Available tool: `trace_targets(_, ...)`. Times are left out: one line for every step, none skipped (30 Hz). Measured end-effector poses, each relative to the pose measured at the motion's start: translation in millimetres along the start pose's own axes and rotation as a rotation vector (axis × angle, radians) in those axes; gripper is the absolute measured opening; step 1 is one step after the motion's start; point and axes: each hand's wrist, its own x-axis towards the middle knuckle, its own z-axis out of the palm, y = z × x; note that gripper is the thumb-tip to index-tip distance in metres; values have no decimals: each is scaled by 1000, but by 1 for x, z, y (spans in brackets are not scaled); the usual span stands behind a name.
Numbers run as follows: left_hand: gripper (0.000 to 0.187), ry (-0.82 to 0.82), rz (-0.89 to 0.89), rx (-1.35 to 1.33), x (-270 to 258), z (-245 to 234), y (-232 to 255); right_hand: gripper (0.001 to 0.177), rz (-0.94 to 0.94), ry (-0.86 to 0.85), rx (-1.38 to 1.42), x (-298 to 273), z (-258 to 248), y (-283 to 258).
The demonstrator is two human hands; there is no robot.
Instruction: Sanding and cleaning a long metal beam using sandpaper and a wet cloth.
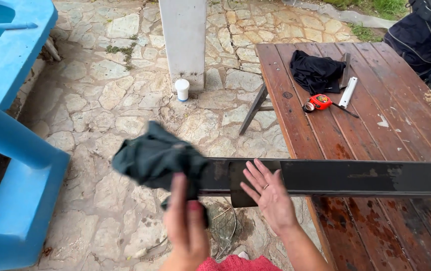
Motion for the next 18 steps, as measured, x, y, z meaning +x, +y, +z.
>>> trace_targets(52,-389,291,-66,-3,17,7,64,142,-37,524,1,-20,15)
trace_targets(48,-782,576,-132,-7,34,13,66,277,-77,1050,1,-41,31)
trace_targets(48,-790,577,-140,-15,47,24,66,270,-67,1049,8,-65,47)
trace_targets(63,-1094,610,-119,-23,60,36,67,260,-5,976,6,-92,59)
trace_targets(80,-1397,642,-97,-32,73,47,67,253,57,900,1,-115,71)
trace_targets(80,-1402,643,-107,-35,75,40,68,247,119,823,2,-145,78)
trace_targets(78,-1548,555,-191,-38,76,33,69,241,184,749,-2,-173,86)
trace_targets(78,-1692,463,-276,-41,79,26,69,236,248,675,-8,-202,93)
trace_targets(78,-1705,462,-283,-37,80,24,70,230,312,604,-11,-230,97)
trace_targets(69,-1546,486,-176,-33,82,21,71,226,375,531,-16,-258,101)
trace_targets(62,-1383,502,-71,-30,82,18,71,228,435,459,-22,-284,105)
trace_targets(62,-1395,498,-74,-30,84,2,72,231,494,386,-30,-307,105)
trace_targets(62,-1271,576,212,-28,86,-15,73,232,547,310,-34,-331,103)
trace_targets(63,-1127,648,490,-27,88,-31,74,234,599,234,-37,-354,99)
trace_targets(63,-1129,646,486,-24,93,-46,75,234,648,153,-40,-376,93)
trace_targets(63,-1064,680,535,-21,97,-60,76,234,695,71,-43,-397,86)
trace_targets(64,-996,709,587,-19,99,-75,77,237,739,-12,-46,-417,79)
trace_targets(64,-998,704,586,-22,103,-81,78,240,780,-95,-48,-434,73)
